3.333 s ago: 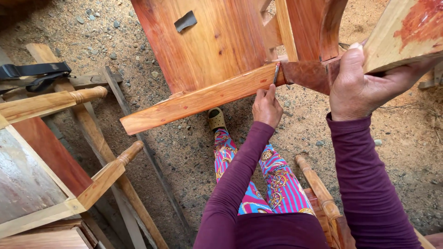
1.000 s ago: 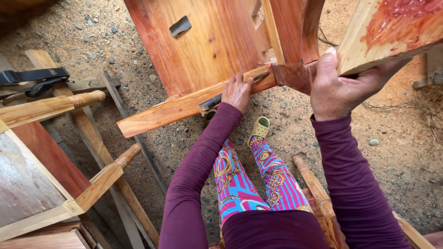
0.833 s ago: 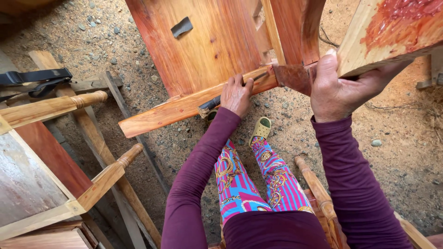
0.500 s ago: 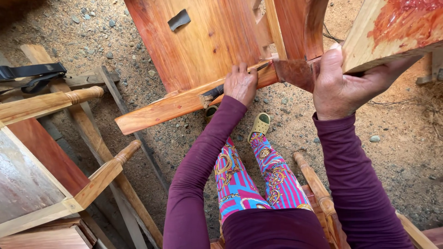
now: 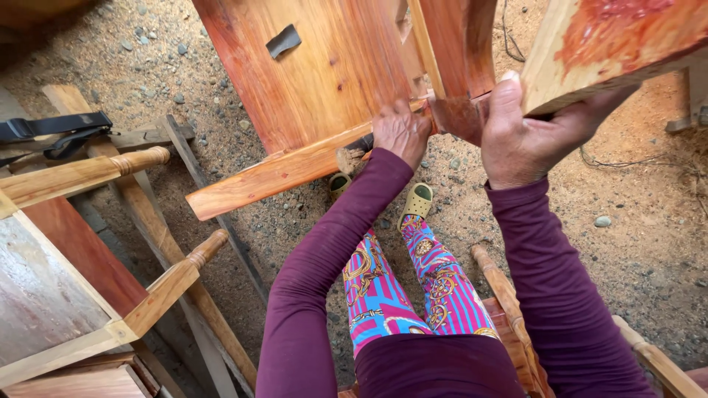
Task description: The person applies a reddish finish to a wooden chair using a small brush and a wooden applicator block. They repeatedly dip the brush into the finish on the block and spread it onto the chair's armrest and seat frame.
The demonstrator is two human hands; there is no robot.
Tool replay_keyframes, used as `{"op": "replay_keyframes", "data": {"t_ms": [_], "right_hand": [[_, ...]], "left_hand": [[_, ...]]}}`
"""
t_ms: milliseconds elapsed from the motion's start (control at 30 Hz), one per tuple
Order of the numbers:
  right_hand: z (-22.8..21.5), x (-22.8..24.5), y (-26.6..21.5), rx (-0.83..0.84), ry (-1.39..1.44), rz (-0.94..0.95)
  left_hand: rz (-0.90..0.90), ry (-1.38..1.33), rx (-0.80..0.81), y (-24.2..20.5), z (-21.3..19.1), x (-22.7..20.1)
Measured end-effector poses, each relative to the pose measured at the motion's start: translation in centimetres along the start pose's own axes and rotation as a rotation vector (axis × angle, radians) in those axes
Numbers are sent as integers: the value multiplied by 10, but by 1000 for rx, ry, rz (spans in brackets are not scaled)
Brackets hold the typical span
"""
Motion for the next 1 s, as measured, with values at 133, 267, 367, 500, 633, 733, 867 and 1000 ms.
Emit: {"op": "replay_keyframes", "data": {"t_ms": [133,267,367,500,633,733,867,1000], "right_hand": [[2,12,3,-1,-40,2],[1,6,-3,5,12,64],[0,2,-4,3,1,63],[-1,-3,-6,7,-48,31],[-1,-9,-8,7,-84,6],[1,1,-1,1,-99,-17],[0,4,-1,4,-15,28],[-1,3,-4,19,55,61]], "left_hand": [[-27,10,181,-5,-20,-1],[7,9,18,-10,-9,-1],[-2,54,-5,-8,-7,-4],[-3,85,2,-7,-5,-5],[-13,13,11,-3,-18,-10],[-54,-65,-34,0,-20,-11],[-23,71,142,-25,-11,3],[-5,-88,32,-43,-20,13]]}}
Point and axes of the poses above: each hand's wrist, its own y-axis towards the middle knuckle, its own z-axis out of the palm, x = y × z, the point moved 1 cm from there along y, towards the middle knuckle, and after that the axes turned 2 degrees about -x, right-handed, at the moved point
